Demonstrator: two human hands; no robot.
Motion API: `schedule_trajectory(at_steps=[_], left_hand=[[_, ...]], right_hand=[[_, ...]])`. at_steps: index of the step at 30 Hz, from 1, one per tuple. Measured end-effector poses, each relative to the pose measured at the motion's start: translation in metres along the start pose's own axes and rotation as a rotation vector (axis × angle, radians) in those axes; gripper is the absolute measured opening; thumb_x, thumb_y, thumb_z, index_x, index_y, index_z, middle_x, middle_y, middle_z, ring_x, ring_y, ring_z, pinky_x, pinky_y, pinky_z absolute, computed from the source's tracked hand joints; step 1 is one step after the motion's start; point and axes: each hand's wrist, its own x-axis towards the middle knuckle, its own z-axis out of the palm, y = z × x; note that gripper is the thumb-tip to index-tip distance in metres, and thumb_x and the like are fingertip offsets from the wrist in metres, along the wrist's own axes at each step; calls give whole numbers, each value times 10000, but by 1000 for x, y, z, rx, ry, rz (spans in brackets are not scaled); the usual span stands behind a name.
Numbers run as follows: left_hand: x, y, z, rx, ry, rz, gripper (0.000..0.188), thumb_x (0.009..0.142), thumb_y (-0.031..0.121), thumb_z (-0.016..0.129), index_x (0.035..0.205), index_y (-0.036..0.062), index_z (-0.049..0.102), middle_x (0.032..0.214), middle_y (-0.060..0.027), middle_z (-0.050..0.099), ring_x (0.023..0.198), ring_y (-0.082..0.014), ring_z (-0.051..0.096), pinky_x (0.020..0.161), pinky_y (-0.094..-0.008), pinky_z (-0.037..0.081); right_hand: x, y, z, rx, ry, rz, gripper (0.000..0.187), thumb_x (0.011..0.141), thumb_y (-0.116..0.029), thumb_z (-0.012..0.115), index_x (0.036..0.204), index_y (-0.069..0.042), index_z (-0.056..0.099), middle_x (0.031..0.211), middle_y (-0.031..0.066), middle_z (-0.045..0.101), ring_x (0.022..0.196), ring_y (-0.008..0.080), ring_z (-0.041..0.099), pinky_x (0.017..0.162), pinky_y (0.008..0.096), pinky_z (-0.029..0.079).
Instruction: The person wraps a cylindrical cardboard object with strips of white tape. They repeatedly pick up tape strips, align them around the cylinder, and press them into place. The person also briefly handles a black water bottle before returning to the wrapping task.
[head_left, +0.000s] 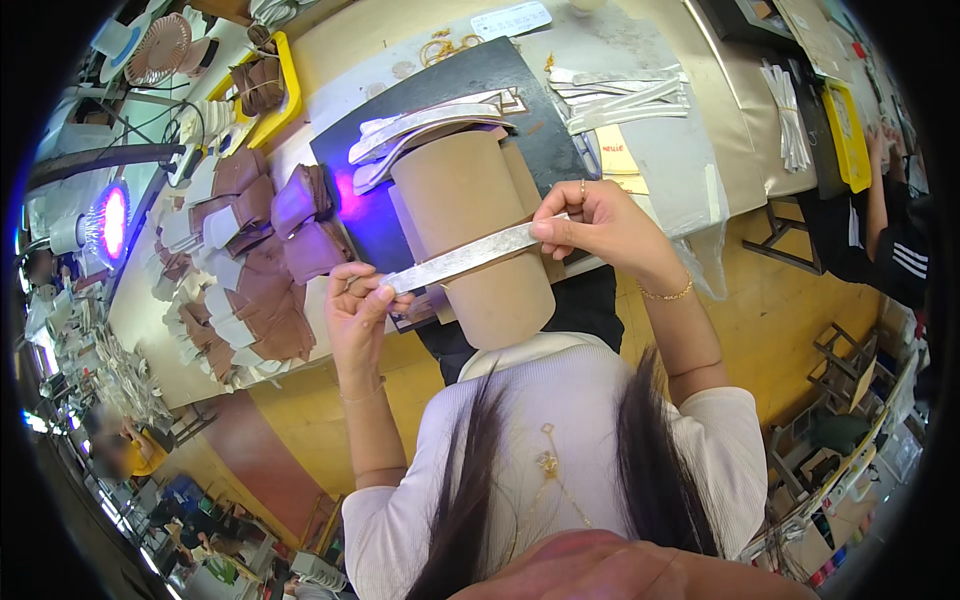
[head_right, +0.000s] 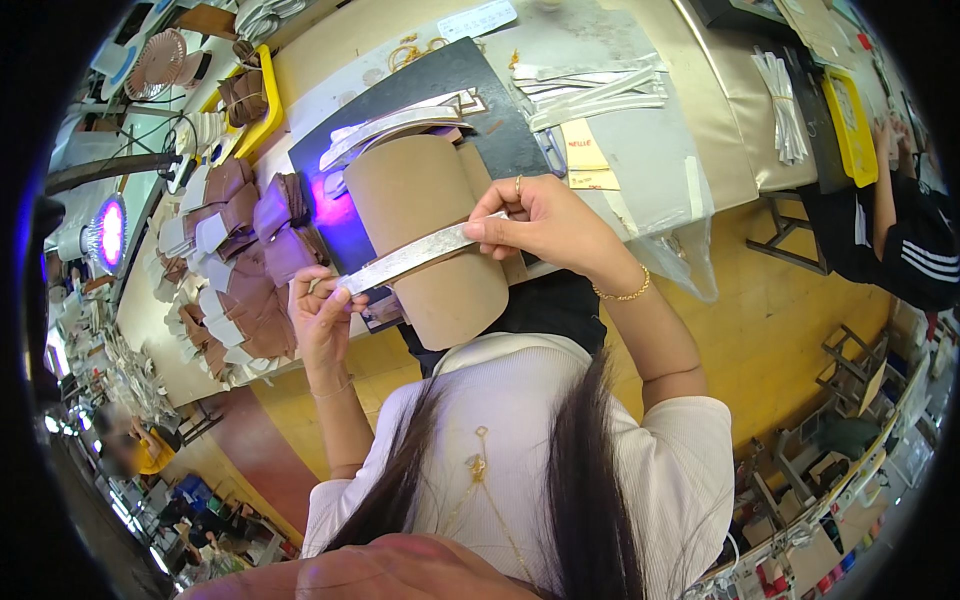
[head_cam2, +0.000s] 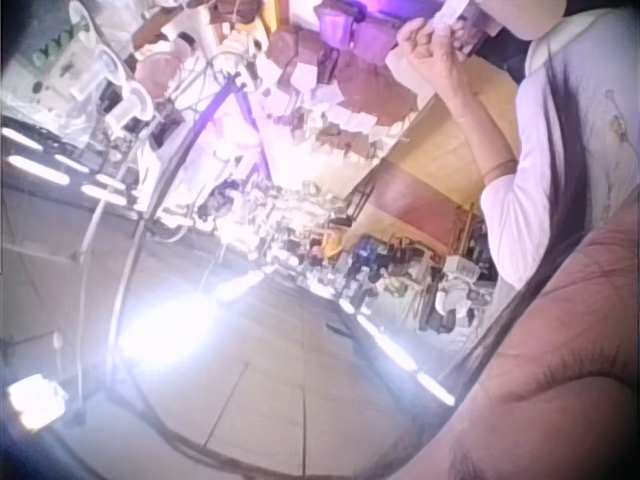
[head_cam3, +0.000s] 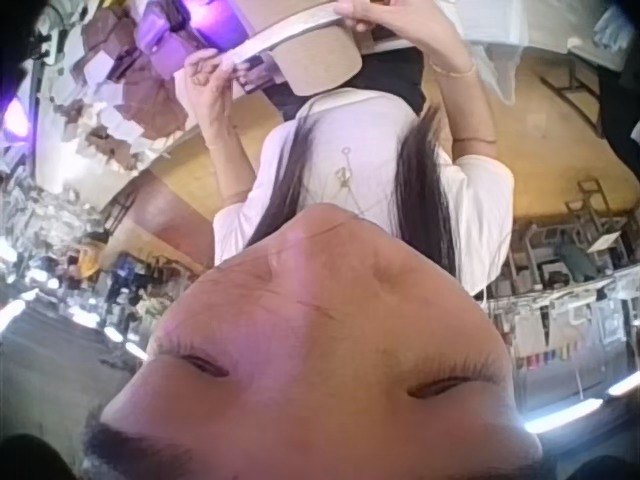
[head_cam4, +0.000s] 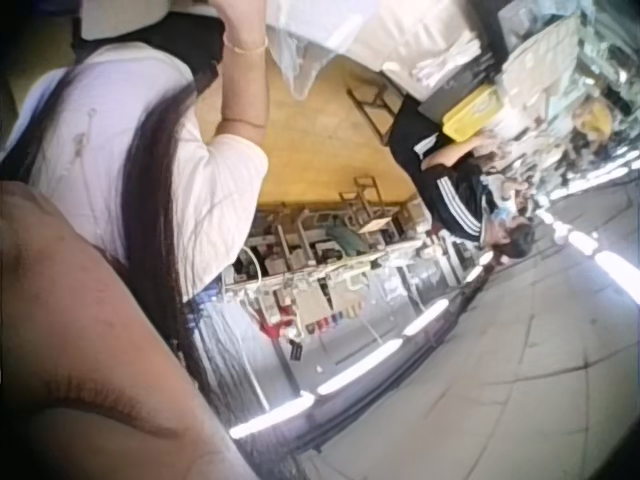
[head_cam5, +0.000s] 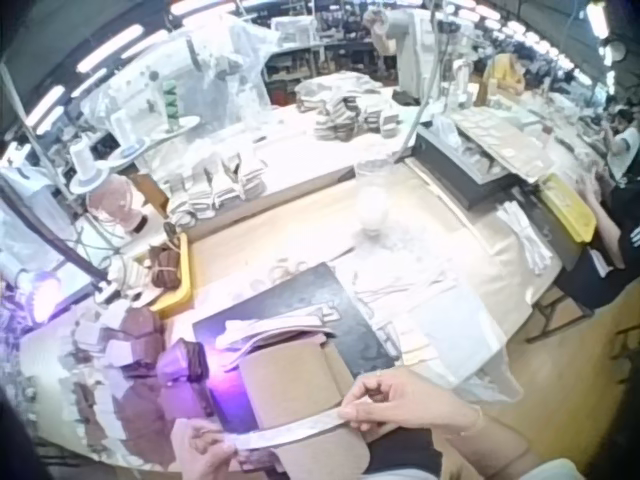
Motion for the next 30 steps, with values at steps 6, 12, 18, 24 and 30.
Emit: schedule_trajectory(at_steps=[6, 12, 18, 24, 30], left_hand=[[4, -23, -7, -32, -5, -150, 302, 830, -72, 602, 1072, 19, 445, 846, -157, 658, 718, -233, 684, 629, -284, 584], [14, -34, -1, -111, -57, -180, 297, 828, -75, 599, 1053, 25, 433, 820, -150, 654, 699, -213, 672, 627, -286, 587], [18, -33, 2, -105, -66, -204, 305, 832, -65, 601, 1056, 28, 415, 823, -145, 650, 700, -211, 670, 626, -283, 584], [12, -23, 6, -189, -49, -157, 292, 828, -75, 592, 1041, 31, 423, 849, -161, 644, 695, -238, 674, 609, -299, 590], [5, -14, 17, -198, 4, -61, 301, 823, -72, 594, 1044, 37, 421, 854, -163, 641, 680, -237, 668, 593, -299, 577]], right_hand=[[11, 20, -3, 104, -59, 58, 234, 839, -235, 705, 831, -25, 601, 714, 7, 616, 617, 48, 551, 583, 180, 469], [23, 44, -8, 116, -75, 57, 259, 842, -239, 702, 819, -56, 521, 650, 12, 593, 537, 47, 535, 486, 170, 443], [34, 67, -11, 340, -181, 214, 277, 871, -224, 663, 891, -77, 429, 554, 36, 567, 418, 79, 531, 360, 204, 422], [24, 29, -28, 252, 126, -95, 189, 918, -221, 595, 871, -72, 490, 624, 52, 598, 548, 98, 598, 496, 215, 483], [-10, -17, 41, -1157, 138, -891, 572, 826, -358, 618, 1289, -49, 489, 1373, 123, 456, 1332, 287, 345, 1091, 445, 250]])
